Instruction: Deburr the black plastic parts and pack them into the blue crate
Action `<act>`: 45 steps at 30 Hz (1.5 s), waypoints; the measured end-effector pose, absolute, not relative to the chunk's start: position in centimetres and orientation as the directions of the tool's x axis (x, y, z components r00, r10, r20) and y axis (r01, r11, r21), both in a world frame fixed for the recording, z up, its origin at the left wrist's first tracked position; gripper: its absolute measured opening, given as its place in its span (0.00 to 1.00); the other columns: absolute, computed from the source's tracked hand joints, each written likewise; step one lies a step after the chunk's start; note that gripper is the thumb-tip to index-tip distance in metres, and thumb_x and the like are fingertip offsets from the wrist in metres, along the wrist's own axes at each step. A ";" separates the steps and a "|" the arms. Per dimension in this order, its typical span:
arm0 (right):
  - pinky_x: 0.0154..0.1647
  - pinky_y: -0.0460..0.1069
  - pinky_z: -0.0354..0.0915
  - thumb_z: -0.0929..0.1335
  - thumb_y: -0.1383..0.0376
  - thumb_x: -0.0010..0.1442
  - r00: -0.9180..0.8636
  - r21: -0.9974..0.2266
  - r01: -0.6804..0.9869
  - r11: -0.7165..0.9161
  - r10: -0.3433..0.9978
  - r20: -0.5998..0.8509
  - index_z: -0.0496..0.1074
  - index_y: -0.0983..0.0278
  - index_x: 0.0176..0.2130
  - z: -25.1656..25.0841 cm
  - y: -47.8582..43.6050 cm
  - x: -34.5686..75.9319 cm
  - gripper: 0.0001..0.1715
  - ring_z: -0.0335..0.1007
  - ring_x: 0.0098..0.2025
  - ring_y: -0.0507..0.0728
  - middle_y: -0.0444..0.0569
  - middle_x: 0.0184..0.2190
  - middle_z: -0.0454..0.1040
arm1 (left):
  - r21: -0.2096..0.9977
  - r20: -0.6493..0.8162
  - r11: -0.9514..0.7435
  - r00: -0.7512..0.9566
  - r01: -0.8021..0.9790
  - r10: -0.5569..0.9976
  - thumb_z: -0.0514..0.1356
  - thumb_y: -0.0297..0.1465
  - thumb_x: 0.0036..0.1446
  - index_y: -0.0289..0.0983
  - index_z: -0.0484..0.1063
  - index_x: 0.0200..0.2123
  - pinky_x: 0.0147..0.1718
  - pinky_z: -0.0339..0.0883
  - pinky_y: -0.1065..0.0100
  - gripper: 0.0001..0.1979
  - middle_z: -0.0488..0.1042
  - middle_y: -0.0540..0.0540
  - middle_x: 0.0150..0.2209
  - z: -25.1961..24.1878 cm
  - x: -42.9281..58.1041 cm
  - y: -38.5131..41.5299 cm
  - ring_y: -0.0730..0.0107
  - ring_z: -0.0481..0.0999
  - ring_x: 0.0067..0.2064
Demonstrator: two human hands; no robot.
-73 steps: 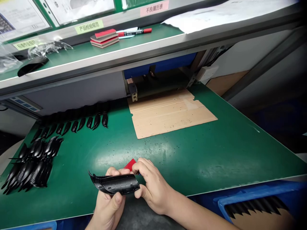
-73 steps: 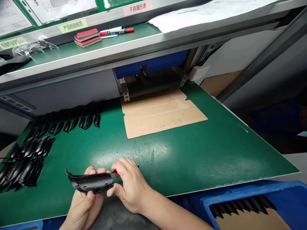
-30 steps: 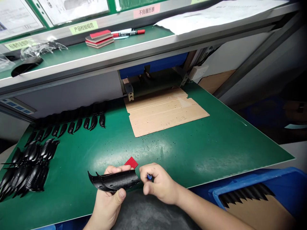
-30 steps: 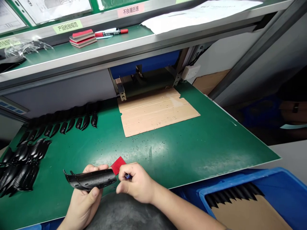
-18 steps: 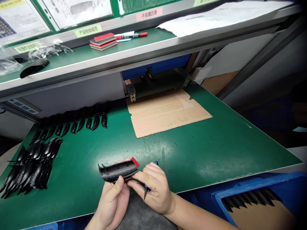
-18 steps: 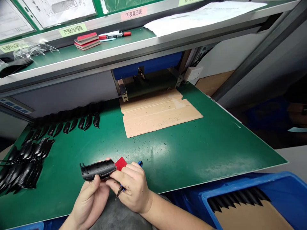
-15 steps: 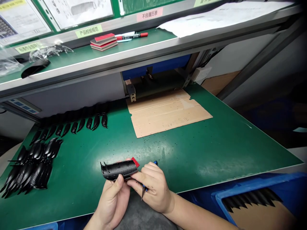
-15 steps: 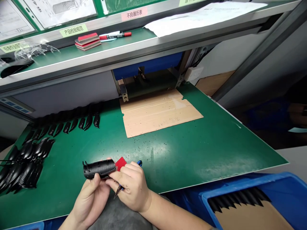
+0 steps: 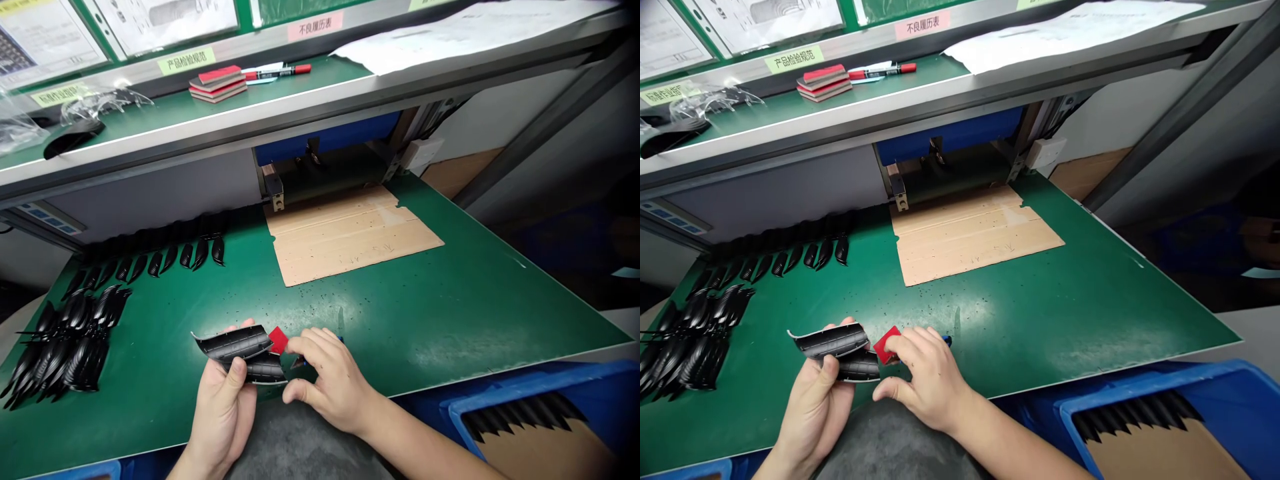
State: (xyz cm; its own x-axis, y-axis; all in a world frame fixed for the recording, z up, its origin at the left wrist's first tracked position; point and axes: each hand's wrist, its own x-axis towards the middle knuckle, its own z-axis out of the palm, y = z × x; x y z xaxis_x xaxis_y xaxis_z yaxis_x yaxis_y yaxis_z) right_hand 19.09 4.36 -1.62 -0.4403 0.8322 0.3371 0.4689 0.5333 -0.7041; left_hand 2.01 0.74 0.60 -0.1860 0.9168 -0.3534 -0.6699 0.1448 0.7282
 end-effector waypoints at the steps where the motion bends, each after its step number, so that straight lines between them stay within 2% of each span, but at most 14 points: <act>1: 0.33 0.50 0.51 0.56 0.36 0.57 -0.462 -0.675 0.504 0.539 0.828 0.316 0.69 0.64 0.39 -1.5 4.4 19.2 0.37 0.57 0.30 0.54 0.46 0.28 0.67 | 0.744 -0.338 0.128 -0.204 -0.655 0.919 0.65 0.32 0.53 0.45 0.69 0.51 0.50 0.68 0.64 0.21 0.71 0.45 0.54 0.6 2.0 0.6 0.64 0.72 0.53; 6: 0.33 0.51 0.48 0.45 0.35 0.56 -0.532 -0.513 0.624 0.589 0.801 0.273 0.69 0.63 0.40 -1.3 4.3 19.2 0.45 0.55 0.32 0.56 0.48 0.30 0.65 | 0.780 -0.297 0.106 -0.215 -0.617 0.930 0.67 0.32 0.50 0.46 0.69 0.48 0.48 0.70 0.65 0.21 0.72 0.45 0.53 0.6 1.7 0.1 0.64 0.73 0.51; 10: 0.32 0.51 0.45 0.42 0.37 0.57 -0.548 -0.416 0.680 0.603 0.796 0.257 0.67 0.62 0.33 -1.3 4.1 18.8 0.44 0.53 0.31 0.56 0.47 0.29 0.63 | 0.802 -0.300 0.113 -0.231 -0.587 0.926 0.69 0.33 0.46 0.45 0.69 0.46 0.46 0.71 0.62 0.22 0.72 0.45 0.52 0.9 1.4 0.1 0.62 0.74 0.50; 18: 0.31 0.51 0.42 0.43 0.39 0.60 -0.557 -0.384 0.686 0.618 0.786 0.268 0.62 0.62 0.27 -1.3 3.9 18.7 0.39 0.51 0.29 0.55 0.45 0.26 0.63 | 0.840 -0.211 0.088 -0.172 -0.536 0.962 0.70 0.32 0.45 0.43 0.69 0.42 0.46 0.72 0.62 0.19 0.74 0.46 0.46 1.2 1.1 0.4 0.60 0.73 0.51; 22: 0.30 0.51 0.44 0.45 0.38 0.60 -0.566 -0.448 0.651 0.613 0.785 0.252 0.62 0.62 0.27 -1.9 3.8 18.6 0.38 0.53 0.27 0.54 0.45 0.25 0.65 | 0.862 -0.147 0.058 -0.138 -0.504 0.979 0.70 0.31 0.46 0.43 0.69 0.40 0.47 0.72 0.61 0.18 0.75 0.46 0.46 1.1 0.8 0.4 0.59 0.74 0.50; 26: 0.30 0.48 0.49 0.47 0.36 0.58 -0.618 -0.674 0.492 0.550 0.766 0.174 0.62 0.62 0.26 -2.2 3.7 18.5 0.39 0.57 0.26 0.51 0.42 0.23 0.65 | 0.857 -0.152 0.055 -0.150 -0.512 0.977 0.70 0.31 0.46 0.43 0.69 0.41 0.46 0.72 0.61 0.19 0.75 0.46 0.46 0.9 0.8 0.4 0.59 0.73 0.51; 29: 0.32 0.48 0.53 0.47 0.35 0.57 -0.513 -0.807 0.409 0.426 0.839 0.183 0.62 0.62 0.28 -1.9 3.6 18.3 0.40 0.59 0.28 0.52 0.44 0.25 0.66 | 0.832 -0.210 0.065 -0.203 -0.551 0.957 0.70 0.32 0.46 0.44 0.69 0.42 0.47 0.72 0.62 0.20 0.74 0.47 0.47 0.8 1.1 0.5 0.61 0.73 0.52; 32: 0.35 0.49 0.56 0.47 0.35 0.57 -0.410 -0.845 0.364 0.392 0.882 0.232 0.63 0.63 0.32 -1.3 3.4 17.8 0.40 0.60 0.32 0.54 0.47 0.29 0.66 | 0.809 -0.249 0.058 -0.250 -0.586 0.936 0.69 0.34 0.46 0.47 0.70 0.45 0.46 0.73 0.60 0.21 0.74 0.47 0.48 0.9 1.5 0.7 0.60 0.73 0.51; 36: 0.36 0.51 0.56 0.45 0.35 0.57 -0.387 -0.837 0.380 0.393 0.890 0.243 0.65 0.63 0.36 -0.8 3.0 17.0 0.43 0.60 0.34 0.56 0.49 0.33 0.66 | 0.797 -0.246 0.049 -0.249 -0.603 0.937 0.69 0.36 0.46 0.50 0.71 0.46 0.45 0.74 0.59 0.22 0.76 0.48 0.48 1.0 1.4 0.6 0.58 0.74 0.51; 39: 0.35 0.51 0.56 0.43 0.34 0.56 -0.381 -0.844 0.394 0.364 0.900 0.211 0.65 0.63 0.33 -0.9 2.9 16.7 0.44 0.59 0.33 0.56 0.48 0.31 0.65 | 0.796 -0.253 0.057 -0.246 -0.602 0.936 0.69 0.35 0.46 0.50 0.71 0.46 0.45 0.74 0.60 0.22 0.76 0.48 0.48 0.9 1.3 0.5 0.59 0.74 0.51; 42: 0.31 0.48 0.55 0.46 0.34 0.57 -0.554 -0.925 0.223 0.308 0.821 0.140 0.59 0.63 0.26 -1.4 3.5 17.2 0.40 0.56 0.27 0.52 0.43 0.24 0.60 | 0.792 -0.269 0.067 -0.247 -0.607 0.931 0.69 0.35 0.46 0.49 0.70 0.46 0.45 0.74 0.61 0.22 0.75 0.48 0.49 0.9 1.3 0.5 0.60 0.74 0.51; 45: 0.26 0.46 0.53 0.49 0.34 0.57 -0.741 -0.996 -0.005 0.088 0.668 0.063 0.61 0.64 0.25 -1.6 4.4 18.1 0.40 0.55 0.24 0.49 0.41 0.22 0.58 | 0.764 -0.315 0.092 -0.245 -0.639 0.917 0.70 0.34 0.45 0.47 0.71 0.46 0.43 0.74 0.62 0.23 0.74 0.46 0.51 1.1 1.1 0.8 0.60 0.76 0.48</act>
